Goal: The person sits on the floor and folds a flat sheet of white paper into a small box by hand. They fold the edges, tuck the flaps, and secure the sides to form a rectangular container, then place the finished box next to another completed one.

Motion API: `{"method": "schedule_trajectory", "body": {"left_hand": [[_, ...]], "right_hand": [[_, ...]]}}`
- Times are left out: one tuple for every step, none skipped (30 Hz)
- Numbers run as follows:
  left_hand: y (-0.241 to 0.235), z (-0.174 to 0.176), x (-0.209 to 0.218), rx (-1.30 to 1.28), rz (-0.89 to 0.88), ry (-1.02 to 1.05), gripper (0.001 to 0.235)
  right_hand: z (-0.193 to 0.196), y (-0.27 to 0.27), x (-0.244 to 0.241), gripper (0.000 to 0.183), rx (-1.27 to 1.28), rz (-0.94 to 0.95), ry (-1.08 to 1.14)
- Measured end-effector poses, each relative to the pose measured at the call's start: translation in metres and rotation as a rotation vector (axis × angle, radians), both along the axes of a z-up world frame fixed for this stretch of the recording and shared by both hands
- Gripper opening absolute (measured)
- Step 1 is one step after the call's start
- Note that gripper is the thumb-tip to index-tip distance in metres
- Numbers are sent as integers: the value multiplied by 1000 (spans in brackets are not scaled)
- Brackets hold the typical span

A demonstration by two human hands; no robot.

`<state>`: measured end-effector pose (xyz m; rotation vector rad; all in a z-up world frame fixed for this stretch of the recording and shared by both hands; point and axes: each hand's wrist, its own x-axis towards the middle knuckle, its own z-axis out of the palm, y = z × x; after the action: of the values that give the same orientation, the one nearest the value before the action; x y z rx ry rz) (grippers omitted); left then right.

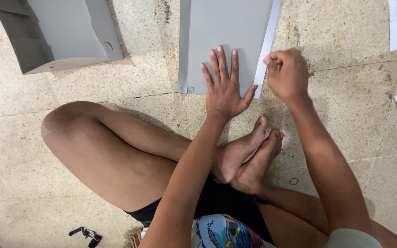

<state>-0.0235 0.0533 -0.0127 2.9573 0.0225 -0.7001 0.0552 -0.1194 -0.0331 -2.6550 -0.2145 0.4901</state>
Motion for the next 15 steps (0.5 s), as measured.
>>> {"method": "schedule_trajectory", "body": {"left_hand": [[0, -2, 0, 2, 1, -1, 98], [0, -4, 0, -12, 8, -3, 98], [-1, -6, 0, -28, 14, -3, 99], [-1, -5, -1, -29, 13, -3, 99], [-2, -5, -1, 0, 7, -31, 99], [-2, -5, -2, 29, 1, -58, 98], [-2, -5, -1, 31, 3, -57, 98], [-2, -5, 0, 15, 4, -40, 99], [-2, -5, -1, -1, 4, -21, 99], [-1, -5, -1, 2, 5, -19, 99], [-1, -6, -1, -5, 6, -17, 100], [-2, -6, -1, -11, 7, -15, 101], [-2, -6, -1, -11, 1, -18, 101], [-1, -5, 0, 8, -5, -23, 100], [-1, -5, -1, 28, -4, -23, 100]], "right_hand": [[6, 7, 9, 6, 2, 1, -1], [11, 13, 18, 5, 33, -44, 15], [17, 18, 26, 6, 63, -92, 32], [12, 18, 34, 6, 62, -93, 32], [7, 18, 42, 6, 87, -75, -43], [2, 18, 50, 6, 111, -56, -118], [7, 23, 59, 6, 114, -54, -116], [11, 28, 67, 7, 131, -134, -61], [15, 33, 75, 12, 149, -216, -4], [6, 30, 84, 12, 151, -215, -1], [-4, 25, 93, 15, 188, -175, -79], [-13, 20, 102, 19, 224, -135, -157], [-17, 19, 108, 19, 224, -140, -160], [-21, 18, 114, 22, 247, -175, -153], [-25, 18, 120, 26, 272, -204, -140]]}}
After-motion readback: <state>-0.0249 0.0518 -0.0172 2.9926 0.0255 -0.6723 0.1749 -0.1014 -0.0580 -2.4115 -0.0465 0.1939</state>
